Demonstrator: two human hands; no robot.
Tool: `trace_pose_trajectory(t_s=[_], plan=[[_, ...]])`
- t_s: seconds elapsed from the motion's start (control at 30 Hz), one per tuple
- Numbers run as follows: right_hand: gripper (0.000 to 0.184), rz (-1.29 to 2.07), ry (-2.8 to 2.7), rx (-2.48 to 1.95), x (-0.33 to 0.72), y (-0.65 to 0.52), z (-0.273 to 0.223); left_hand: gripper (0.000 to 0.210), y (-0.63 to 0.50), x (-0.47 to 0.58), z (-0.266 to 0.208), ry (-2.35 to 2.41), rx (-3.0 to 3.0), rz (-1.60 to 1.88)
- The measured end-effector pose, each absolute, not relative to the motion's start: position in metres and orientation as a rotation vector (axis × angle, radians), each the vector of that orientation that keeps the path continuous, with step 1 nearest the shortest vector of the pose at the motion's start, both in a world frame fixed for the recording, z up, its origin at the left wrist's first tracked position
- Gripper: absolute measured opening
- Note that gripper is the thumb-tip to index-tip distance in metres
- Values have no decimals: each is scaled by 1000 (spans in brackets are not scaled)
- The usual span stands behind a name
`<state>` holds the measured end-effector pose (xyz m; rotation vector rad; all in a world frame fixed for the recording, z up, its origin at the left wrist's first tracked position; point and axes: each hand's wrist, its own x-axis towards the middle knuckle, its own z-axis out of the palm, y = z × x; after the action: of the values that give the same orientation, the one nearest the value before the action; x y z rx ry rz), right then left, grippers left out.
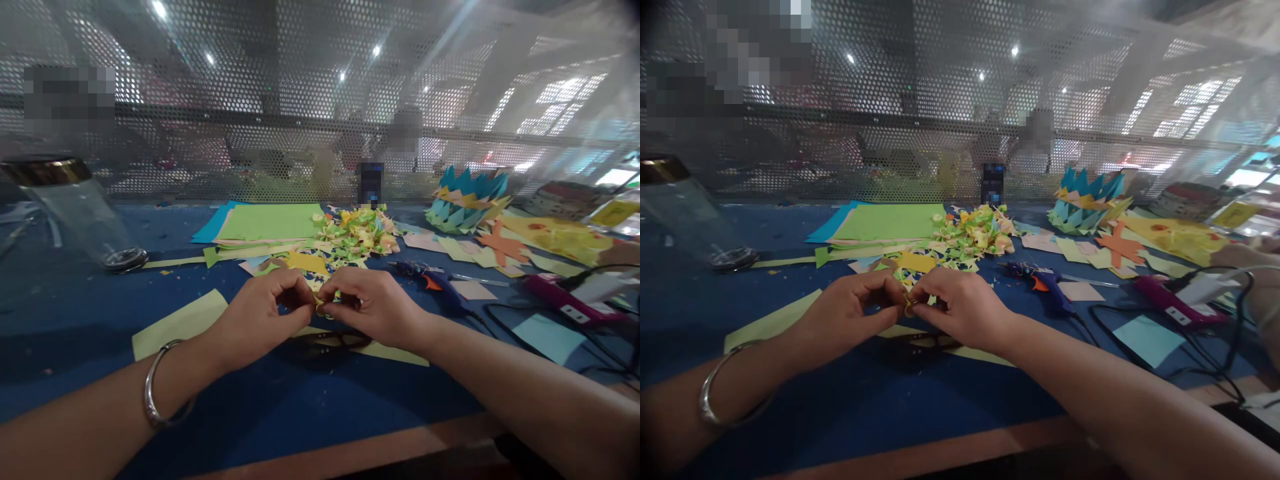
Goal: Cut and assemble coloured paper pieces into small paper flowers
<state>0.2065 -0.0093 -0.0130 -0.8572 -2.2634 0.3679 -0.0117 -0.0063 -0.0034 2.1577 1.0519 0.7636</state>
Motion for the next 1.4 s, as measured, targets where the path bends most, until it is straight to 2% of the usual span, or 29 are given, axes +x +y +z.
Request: trace_pose_trajectory(t_s=[1.4], plan=[[9, 336, -2261, -854, 208, -5, -13, 9, -12, -6, 4, 1118, 2370, 841]])
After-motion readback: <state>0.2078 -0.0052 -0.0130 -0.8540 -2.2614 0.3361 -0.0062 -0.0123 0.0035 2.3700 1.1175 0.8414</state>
